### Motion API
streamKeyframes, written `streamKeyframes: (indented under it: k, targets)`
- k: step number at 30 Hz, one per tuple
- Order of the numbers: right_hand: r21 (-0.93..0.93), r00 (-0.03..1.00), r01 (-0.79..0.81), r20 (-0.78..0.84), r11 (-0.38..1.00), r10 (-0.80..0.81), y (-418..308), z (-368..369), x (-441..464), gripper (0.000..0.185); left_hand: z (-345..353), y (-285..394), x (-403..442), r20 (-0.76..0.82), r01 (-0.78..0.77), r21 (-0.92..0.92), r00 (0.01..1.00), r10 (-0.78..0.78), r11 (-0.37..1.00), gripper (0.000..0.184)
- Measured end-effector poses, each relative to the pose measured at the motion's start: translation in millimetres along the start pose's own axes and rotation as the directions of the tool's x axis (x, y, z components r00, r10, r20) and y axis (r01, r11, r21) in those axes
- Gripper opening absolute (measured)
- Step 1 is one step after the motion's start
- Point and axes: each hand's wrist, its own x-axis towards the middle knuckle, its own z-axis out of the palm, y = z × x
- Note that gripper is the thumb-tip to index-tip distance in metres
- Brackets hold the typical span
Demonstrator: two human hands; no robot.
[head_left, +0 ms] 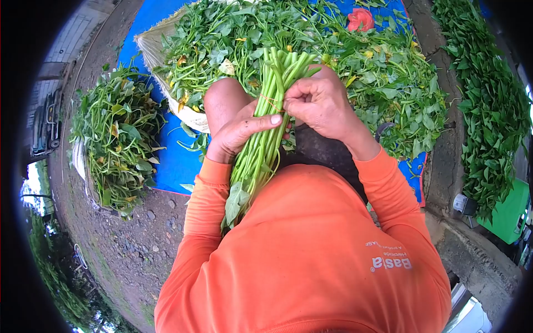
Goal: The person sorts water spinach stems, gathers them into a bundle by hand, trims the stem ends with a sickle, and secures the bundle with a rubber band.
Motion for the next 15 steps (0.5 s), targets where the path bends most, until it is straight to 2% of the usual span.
streamKeyframes:
  k: [3, 4, 7, 11, 15]
  targets:
    - [0.307, 0.995, -0.044, -0.067, 0.951, 0.068, -4, -4, 0, 0.015, -2, 4, 5, -0.088, 0.028, 0.151, 0.996, -0.015, 0.988, 0.078]
    - [0.377, 0.971, -0.220, -0.002, 0.899, 0.239, -11, -18, -2, 0.010, -3, 3, 6, -0.099, 0.043, 0.172, 0.995, -0.026, 0.984, 0.081]
    - [0.708, 0.953, -0.226, 0.018, 0.669, 0.303, -20, -26, -5, 0.007, 7, 2, 8, -0.062, -0.084, 0.261, 0.993, 0.103, 0.962, 0.083]
    - [0.820, 0.934, -0.284, 0.121, 0.497, 0.335, -32, -35, -12, 0.013, 13, 4, 10, -0.021, -0.098, 0.296, 0.994, 0.110, 0.950, 0.080]
    - [0.856, 0.942, -0.257, 0.119, 0.449, 0.312, -37, -37, -15, 0.016, 26, 12, 6, -0.074, -0.073, 0.330, 0.992, 0.103, 0.941, 0.071]
